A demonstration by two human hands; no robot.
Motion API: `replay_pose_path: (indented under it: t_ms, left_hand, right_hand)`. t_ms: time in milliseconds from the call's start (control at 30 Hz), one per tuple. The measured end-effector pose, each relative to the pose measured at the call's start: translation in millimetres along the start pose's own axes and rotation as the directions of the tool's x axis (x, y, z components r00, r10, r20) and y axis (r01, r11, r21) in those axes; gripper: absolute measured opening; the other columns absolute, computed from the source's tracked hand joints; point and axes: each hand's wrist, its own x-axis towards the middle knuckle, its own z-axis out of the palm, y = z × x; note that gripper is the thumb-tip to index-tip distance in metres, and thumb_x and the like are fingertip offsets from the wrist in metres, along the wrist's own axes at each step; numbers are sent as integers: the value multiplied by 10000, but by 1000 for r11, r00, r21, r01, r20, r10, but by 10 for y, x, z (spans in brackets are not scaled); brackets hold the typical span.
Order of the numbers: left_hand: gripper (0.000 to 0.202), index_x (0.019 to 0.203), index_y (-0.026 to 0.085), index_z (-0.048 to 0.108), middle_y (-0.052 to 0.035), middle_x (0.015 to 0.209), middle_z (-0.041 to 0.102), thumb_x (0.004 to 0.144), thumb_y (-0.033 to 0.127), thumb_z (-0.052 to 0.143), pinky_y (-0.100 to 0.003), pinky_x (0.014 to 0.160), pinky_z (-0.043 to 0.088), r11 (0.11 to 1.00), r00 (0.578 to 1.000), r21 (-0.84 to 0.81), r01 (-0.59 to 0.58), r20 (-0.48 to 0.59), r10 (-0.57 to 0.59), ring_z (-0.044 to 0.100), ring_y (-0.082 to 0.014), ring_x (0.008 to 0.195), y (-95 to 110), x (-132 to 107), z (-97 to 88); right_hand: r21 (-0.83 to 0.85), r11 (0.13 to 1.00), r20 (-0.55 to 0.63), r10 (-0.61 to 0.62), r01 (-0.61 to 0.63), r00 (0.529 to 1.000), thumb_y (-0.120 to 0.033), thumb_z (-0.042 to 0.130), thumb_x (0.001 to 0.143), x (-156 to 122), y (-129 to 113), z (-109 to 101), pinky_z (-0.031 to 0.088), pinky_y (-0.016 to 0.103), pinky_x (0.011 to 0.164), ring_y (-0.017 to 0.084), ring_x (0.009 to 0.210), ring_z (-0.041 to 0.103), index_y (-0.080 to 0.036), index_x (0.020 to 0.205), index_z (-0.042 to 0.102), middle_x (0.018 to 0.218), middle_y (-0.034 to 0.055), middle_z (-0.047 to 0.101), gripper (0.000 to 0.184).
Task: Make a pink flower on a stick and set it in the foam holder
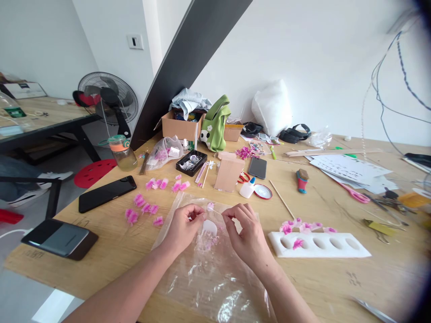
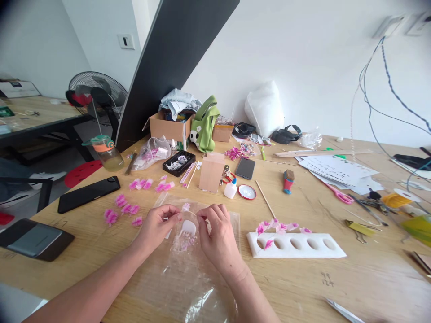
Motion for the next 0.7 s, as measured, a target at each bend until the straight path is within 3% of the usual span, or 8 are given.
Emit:
replay_pose_path:
  t_ms: [700]
  left_hand:
    - [190, 698, 182, 658, 27, 537, 565, 746, 366, 655, -229, 467, 345, 997, 999, -71, 34, -32, -37, 463, -111, 473, -90, 26, 1]
  right_hand:
    - [-15, 1000, 3, -18, 18, 1000, -144, 465, 936, 3, 31, 2, 395, 343, 741, 196, 797, 483, -210, 826, 563, 784, 24, 578, 162]
